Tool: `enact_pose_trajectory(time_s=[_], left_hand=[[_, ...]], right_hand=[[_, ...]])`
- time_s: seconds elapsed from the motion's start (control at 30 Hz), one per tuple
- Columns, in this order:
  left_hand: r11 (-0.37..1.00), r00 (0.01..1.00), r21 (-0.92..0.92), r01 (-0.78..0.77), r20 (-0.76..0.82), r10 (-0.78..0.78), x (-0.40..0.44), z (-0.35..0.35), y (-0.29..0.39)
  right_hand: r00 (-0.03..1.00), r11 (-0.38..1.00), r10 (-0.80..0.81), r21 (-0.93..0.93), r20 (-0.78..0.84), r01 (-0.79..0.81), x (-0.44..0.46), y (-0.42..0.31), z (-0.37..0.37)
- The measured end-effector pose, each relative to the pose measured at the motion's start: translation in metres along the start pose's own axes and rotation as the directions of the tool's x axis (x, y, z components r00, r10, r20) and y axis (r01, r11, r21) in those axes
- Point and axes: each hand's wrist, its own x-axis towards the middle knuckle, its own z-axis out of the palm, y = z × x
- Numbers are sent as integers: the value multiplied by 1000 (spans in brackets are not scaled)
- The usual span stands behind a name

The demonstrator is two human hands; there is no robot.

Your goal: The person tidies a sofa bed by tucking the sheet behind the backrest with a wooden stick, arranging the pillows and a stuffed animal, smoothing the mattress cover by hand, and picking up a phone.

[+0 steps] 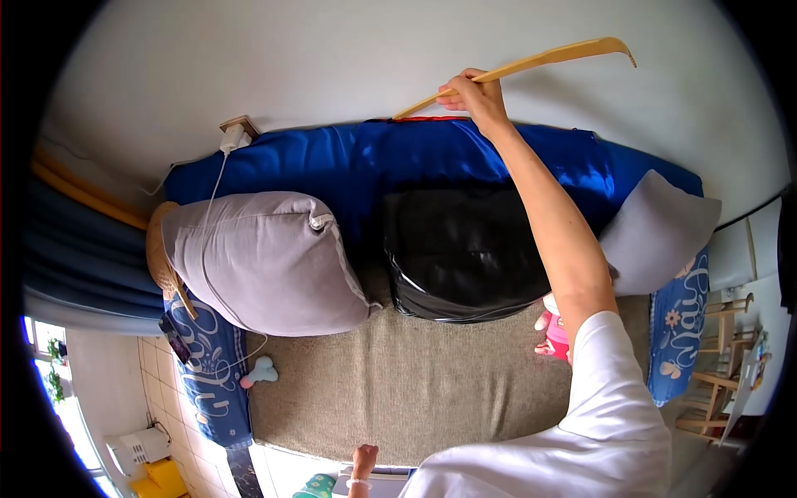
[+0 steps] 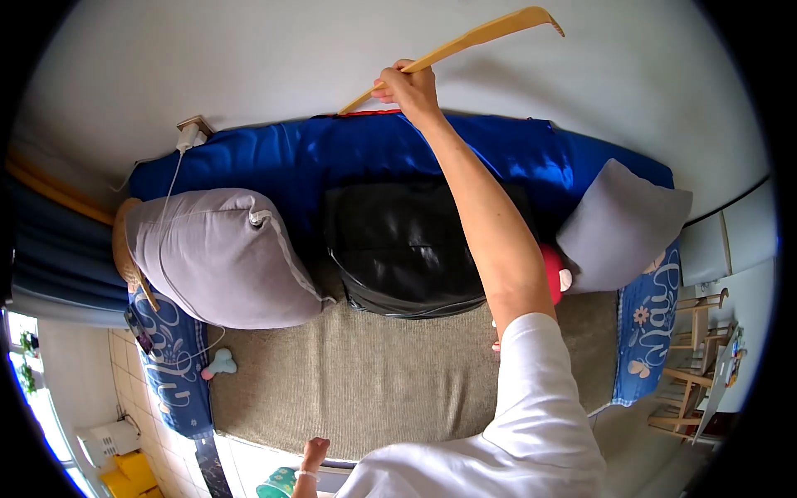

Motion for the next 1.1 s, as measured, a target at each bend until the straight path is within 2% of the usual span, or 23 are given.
enact_pose_trajectory(time_s=[0.13, 0.2, 0.27, 0.4, 0.43, 0.5, 0.53, 0.63, 0.7, 0.8, 0.97, 1.1], left_hand=[[1000, 999, 5, 17, 39, -17, 9, 1, 0], [999, 1000, -39, 18, -20, -19, 12, 0, 8], [999, 999, -26, 32, 6, -32, 13, -6, 23], [999, 999, -25, -30, -22, 29, 21, -8, 39], [999, 999, -27, -37, -23, 36, 19, -11, 49], [994, 994, -32, -109, -26, 108, 14, -17, 61], [994, 994, -32, -105, -28, 105, 12, -17, 63], [992, 993, -33, -120, -17, 119, 7, -18, 63], [1000, 999, 3, -15, 39, 15, 1, -16, 58], [995, 999, 91, -44, 27, 42, 1, -7, 33], [995, 999, 90, -30, 39, 26, 5, -5, 20], [998, 1000, 57, 2, 10, -2, 9, -11, 43]], right_hand=[[999, 999, 38, -7, 6, -38, 4, 13, 3], [999, 998, 30, 54, -38, -28, 7, 19, 8], [999, 994, 19, -109, 26, -16, 9, 19, 11], [997, 989, 30, -145, 65, -20, 13, 15, 13], [998, 990, 26, -138, 58, -18, 10, 10, 12], [998, 998, 51, 36, -28, -50, 5, 4, 7], [998, 995, -13, 98, -59, 18, 3, 0, 1], [998, 999, -14, 51, -53, 17, -1, -3, -16], [998, 999, 14, 39, -55, -12, -1, 4, -22], [997, 998, 53, 48, -62, -50, 1, 11, -28], [996, 995, 91, -42, 15, -90, 7, 16, -29], [997, 992, 80, -104, 23, -77, 10, 15, -26]])
